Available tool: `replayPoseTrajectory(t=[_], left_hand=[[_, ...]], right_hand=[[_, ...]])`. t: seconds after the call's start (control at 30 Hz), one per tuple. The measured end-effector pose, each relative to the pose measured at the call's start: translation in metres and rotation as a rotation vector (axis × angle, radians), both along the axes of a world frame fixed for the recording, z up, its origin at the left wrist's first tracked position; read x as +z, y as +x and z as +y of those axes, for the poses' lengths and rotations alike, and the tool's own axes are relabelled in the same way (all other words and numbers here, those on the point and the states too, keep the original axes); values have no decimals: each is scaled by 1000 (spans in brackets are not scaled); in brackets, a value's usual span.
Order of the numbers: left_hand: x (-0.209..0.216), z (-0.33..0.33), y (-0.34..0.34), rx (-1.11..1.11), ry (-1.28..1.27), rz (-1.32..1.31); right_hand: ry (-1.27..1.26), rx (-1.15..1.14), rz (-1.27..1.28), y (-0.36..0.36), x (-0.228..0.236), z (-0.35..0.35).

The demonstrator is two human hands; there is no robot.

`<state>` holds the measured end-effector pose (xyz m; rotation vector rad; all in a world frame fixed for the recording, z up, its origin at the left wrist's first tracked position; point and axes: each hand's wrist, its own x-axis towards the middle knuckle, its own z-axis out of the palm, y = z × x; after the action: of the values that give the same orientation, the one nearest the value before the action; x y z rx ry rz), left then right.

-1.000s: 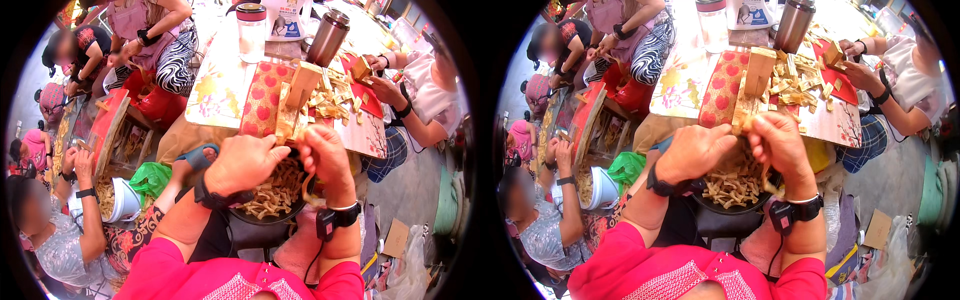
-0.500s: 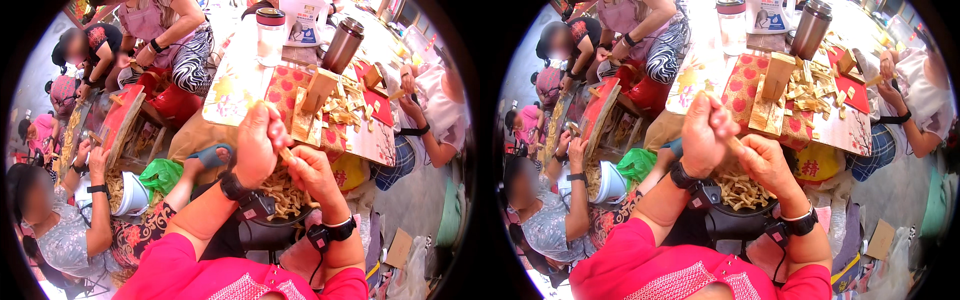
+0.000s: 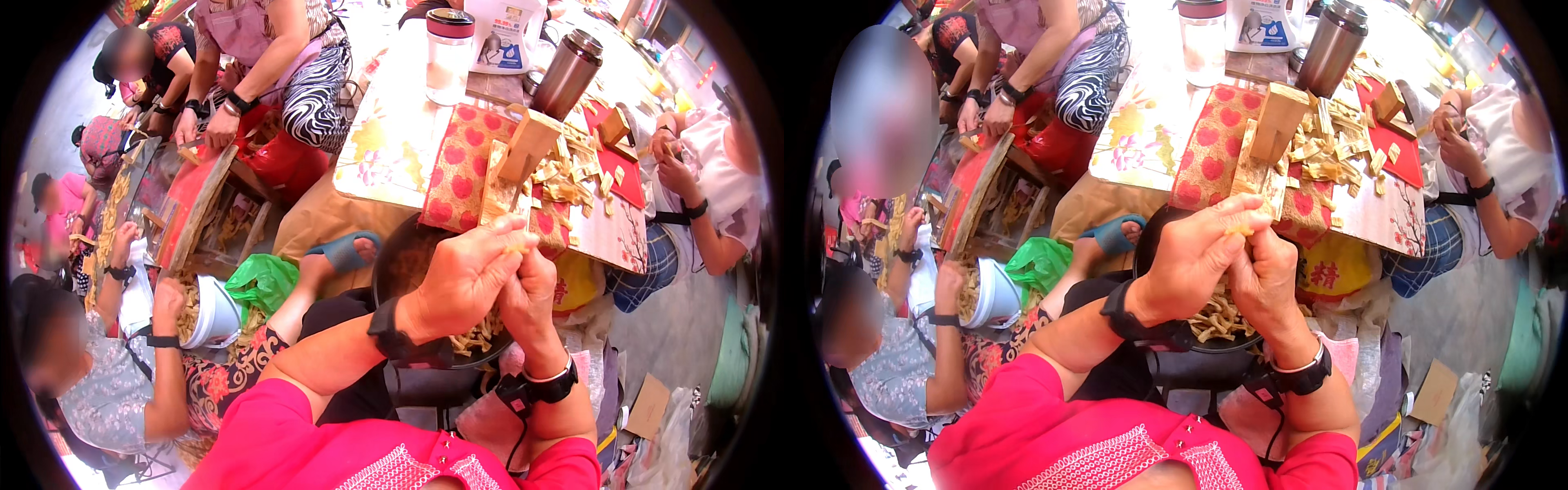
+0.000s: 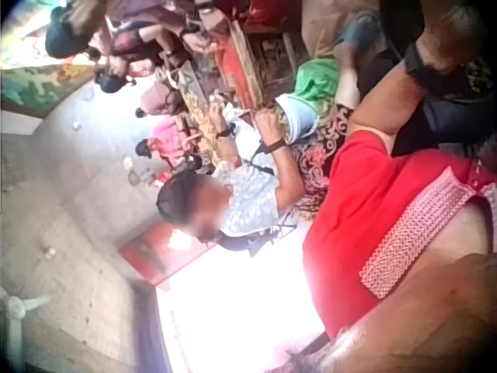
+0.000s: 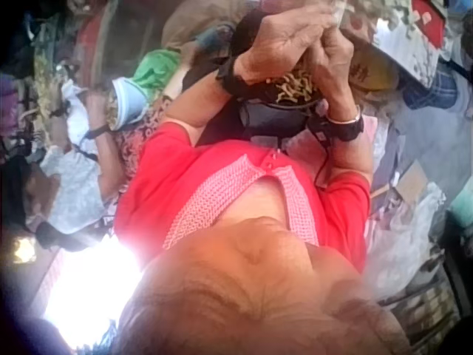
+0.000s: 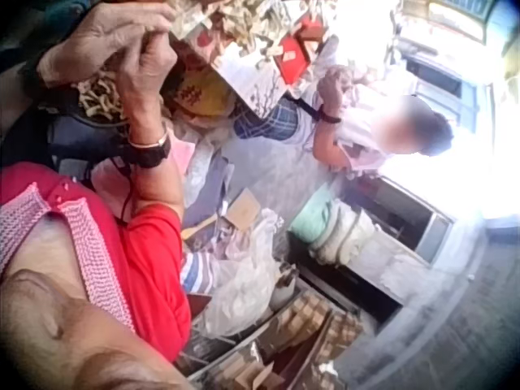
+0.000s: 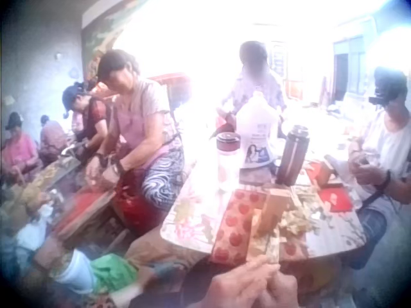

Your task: The person assembles pieces of joss paper by folding and interlocking them by hand into three-dimensional shapes, placing completed pieces into a black bowl.

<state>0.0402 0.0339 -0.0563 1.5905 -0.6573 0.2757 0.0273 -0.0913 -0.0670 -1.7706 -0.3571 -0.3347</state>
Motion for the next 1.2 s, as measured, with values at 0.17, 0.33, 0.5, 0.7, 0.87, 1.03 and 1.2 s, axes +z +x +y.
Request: replayPoseTrajectory(t=[0.17, 0.33, 0.5, 0.7, 0.87, 1.03, 1.2], left_hand=[[9, 10, 11, 0, 213, 302], [7, 9, 11, 164, 460, 125], [-1, 3, 14, 251, 361, -260], [0, 10, 16, 9, 458, -241], [3, 12, 14, -154, 113, 587], [-9, 25, 28, -280, 228, 601], [5, 15, 19, 90, 391, 100]], right_hand=[[107, 0, 294, -4, 1, -5], [350, 20, 454, -2, 0, -12], [573, 54, 595, -5, 3, -7], [880, 344, 999, 0, 2, -31], [140, -20, 426, -1, 13, -28], [89, 97, 410, -3, 8, -28], [648, 454, 795, 6, -1, -45]])
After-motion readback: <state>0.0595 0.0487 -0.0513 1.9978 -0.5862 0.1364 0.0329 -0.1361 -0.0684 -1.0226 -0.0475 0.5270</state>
